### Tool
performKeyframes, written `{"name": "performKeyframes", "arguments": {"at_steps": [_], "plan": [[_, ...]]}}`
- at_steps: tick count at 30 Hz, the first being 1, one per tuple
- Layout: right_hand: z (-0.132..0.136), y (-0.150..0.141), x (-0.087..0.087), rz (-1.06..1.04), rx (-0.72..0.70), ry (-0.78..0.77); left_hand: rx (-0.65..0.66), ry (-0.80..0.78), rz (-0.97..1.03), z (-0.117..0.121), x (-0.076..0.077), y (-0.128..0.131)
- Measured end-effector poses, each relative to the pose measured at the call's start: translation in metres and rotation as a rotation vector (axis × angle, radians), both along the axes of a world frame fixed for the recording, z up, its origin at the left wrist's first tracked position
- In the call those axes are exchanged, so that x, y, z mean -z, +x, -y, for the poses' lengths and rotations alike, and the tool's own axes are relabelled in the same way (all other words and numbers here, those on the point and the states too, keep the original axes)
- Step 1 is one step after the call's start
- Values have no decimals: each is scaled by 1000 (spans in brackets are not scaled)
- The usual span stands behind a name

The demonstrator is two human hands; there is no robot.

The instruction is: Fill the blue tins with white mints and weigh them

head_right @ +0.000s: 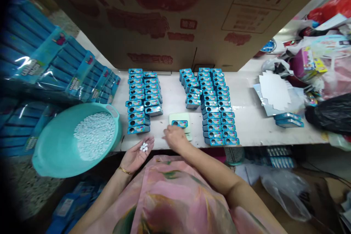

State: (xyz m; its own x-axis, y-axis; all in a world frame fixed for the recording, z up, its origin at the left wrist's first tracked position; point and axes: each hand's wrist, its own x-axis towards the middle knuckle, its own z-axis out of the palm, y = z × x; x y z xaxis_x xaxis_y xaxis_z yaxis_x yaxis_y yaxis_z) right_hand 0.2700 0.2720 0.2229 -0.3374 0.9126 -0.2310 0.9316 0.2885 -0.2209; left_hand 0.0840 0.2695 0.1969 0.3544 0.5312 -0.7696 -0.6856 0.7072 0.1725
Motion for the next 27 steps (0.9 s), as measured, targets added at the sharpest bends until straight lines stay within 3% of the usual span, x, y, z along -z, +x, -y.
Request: {"name": "performKeyframes", "arguments": {"at_steps": [3, 6, 13, 18, 22, 27], "plan": [[14, -36, 1, -173, -121, 19, 62, -20, 113, 6, 2, 3], [21, -57, 9, -165, -167, 5, 103, -26, 132, 12, 4, 5], [28, -53, 26, -229, -265, -99, 185, -83, 65, 22, 4, 6], [25, -47, 24, -381, -76, -178, 177, -107, 60, 17, 4, 13], [11, -17, 11, -508, 125, -157, 143, -65, 80, 11, -1, 22], [-11, 32, -2, -302, 250, -46, 146, -61, 26, 8, -4, 26]]}}
